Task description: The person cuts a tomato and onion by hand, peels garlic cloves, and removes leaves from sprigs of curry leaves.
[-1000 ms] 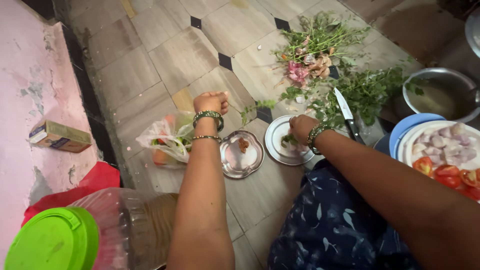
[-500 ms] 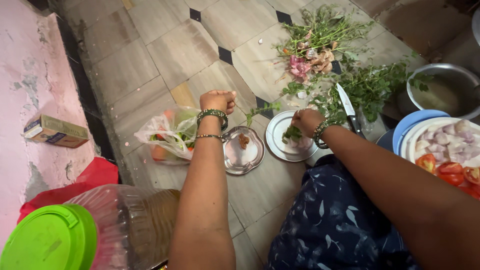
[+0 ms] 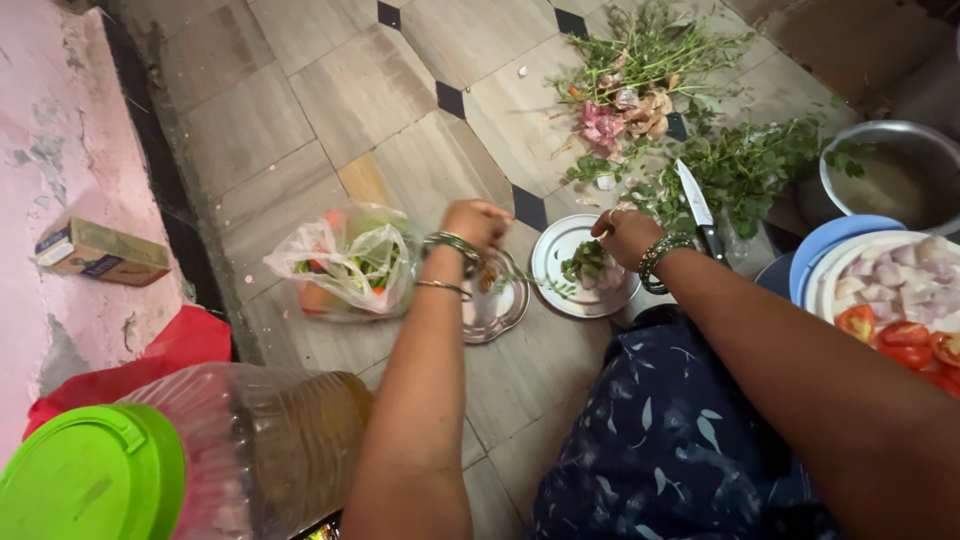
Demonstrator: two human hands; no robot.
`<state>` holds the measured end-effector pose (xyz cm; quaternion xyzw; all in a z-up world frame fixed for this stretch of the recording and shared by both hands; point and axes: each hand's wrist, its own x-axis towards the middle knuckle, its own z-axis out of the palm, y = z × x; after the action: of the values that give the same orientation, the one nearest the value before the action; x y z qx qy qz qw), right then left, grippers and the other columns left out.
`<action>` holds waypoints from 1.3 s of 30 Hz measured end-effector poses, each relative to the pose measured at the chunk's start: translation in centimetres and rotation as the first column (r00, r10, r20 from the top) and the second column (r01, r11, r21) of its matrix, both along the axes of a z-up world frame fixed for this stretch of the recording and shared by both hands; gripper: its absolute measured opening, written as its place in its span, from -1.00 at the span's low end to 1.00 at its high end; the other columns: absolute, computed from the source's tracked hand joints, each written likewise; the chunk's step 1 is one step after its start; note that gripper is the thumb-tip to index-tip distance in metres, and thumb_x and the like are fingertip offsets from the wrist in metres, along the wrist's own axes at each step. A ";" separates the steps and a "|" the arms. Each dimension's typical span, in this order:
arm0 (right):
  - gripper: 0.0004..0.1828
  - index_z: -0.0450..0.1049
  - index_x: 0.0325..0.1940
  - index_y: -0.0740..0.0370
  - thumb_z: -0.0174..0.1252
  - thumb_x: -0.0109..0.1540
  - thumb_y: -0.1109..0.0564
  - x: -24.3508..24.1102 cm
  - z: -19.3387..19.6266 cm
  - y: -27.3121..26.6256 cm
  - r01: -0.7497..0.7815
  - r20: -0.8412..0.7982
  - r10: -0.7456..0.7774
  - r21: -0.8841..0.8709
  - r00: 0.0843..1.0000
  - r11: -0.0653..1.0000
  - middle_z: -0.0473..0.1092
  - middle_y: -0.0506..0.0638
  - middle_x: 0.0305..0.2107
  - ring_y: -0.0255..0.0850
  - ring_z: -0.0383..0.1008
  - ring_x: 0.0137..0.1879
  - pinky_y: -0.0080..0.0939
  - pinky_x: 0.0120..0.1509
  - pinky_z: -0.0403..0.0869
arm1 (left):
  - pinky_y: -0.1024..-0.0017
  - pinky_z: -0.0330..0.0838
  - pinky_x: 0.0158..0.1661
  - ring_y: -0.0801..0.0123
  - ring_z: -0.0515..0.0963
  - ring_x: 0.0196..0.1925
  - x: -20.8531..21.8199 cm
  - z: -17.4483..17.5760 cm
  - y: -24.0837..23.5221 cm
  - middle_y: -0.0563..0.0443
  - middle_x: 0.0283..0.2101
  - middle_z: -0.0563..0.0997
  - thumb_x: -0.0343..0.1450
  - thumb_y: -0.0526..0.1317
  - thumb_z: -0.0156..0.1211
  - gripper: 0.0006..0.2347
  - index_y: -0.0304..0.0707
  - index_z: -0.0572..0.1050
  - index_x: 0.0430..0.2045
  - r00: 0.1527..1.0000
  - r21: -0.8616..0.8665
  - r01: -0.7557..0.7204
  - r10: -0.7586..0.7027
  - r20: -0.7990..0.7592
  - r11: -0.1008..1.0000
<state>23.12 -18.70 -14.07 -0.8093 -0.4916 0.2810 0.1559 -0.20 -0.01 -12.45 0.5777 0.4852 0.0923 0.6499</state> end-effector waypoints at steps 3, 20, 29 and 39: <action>-0.67 0.61 0.00 -0.04 0.14 0.19 0.19 -0.1 -0.3 -0.2 -0.029 0.007 0.029 0.005 1.000 1.000 0.57 0.09 -0.08 -0.02 0.59 0.03 -0.05 0.17 0.53 | 0.38 0.53 -0.45 0.38 0.59 -0.52 2.1 -1.7 -3.2 -0.05 -0.45 0.71 0.29 -0.40 0.27 -0.82 -0.24 0.73 -0.31 0.970 0.240 0.224 -0.192 -0.150 0.945; -0.64 0.62 -0.03 -0.10 0.30 0.10 0.18 -0.9 -1.7 -0.6 -0.054 0.094 0.055 -0.007 0.994 0.998 0.46 0.17 -0.09 0.06 0.54 0.03 -0.03 0.18 0.51 | 0.29 0.57 -0.02 0.14 0.71 -0.13 7.1 -3.7 -8.6 -0.04 -0.23 0.73 0.28 -0.23 0.31 -0.86 0.10 0.72 -0.38 0.821 0.435 0.516 -0.281 -0.497 0.738; -0.56 0.59 0.04 -0.11 0.35 0.07 0.15 -1.1 -0.7 -0.7 -0.040 0.095 0.043 -0.040 0.995 0.998 0.43 0.12 -0.04 0.03 0.50 0.10 -0.06 0.25 0.48 | 0.27 0.57 -0.06 0.15 0.72 -0.18 5.8 -2.8 -7.8 -0.07 -0.31 0.73 0.26 -0.22 0.32 -0.92 0.02 0.68 -0.45 0.876 0.457 0.445 -0.268 -0.401 0.770; -0.37 0.39 0.27 -0.29 0.28 0.10 -0.04 -5.5 8.6 -1.3 -0.152 0.122 0.155 -0.031 0.980 0.988 0.31 -0.01 0.21 0.00 0.52 0.09 -0.01 0.20 0.49 | 0.20 0.53 -0.03 0.00 0.67 -0.15 4.3 1.4 -7.9 -0.20 -0.27 0.68 0.28 -0.22 0.30 -0.89 -0.12 0.69 -0.40 0.822 0.498 0.522 -0.252 -0.511 0.693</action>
<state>17.64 -20.04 -5.49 -0.7866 -0.5582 0.2467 0.0941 4.08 -7.89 -11.09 0.8543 0.4141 -0.0178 0.3136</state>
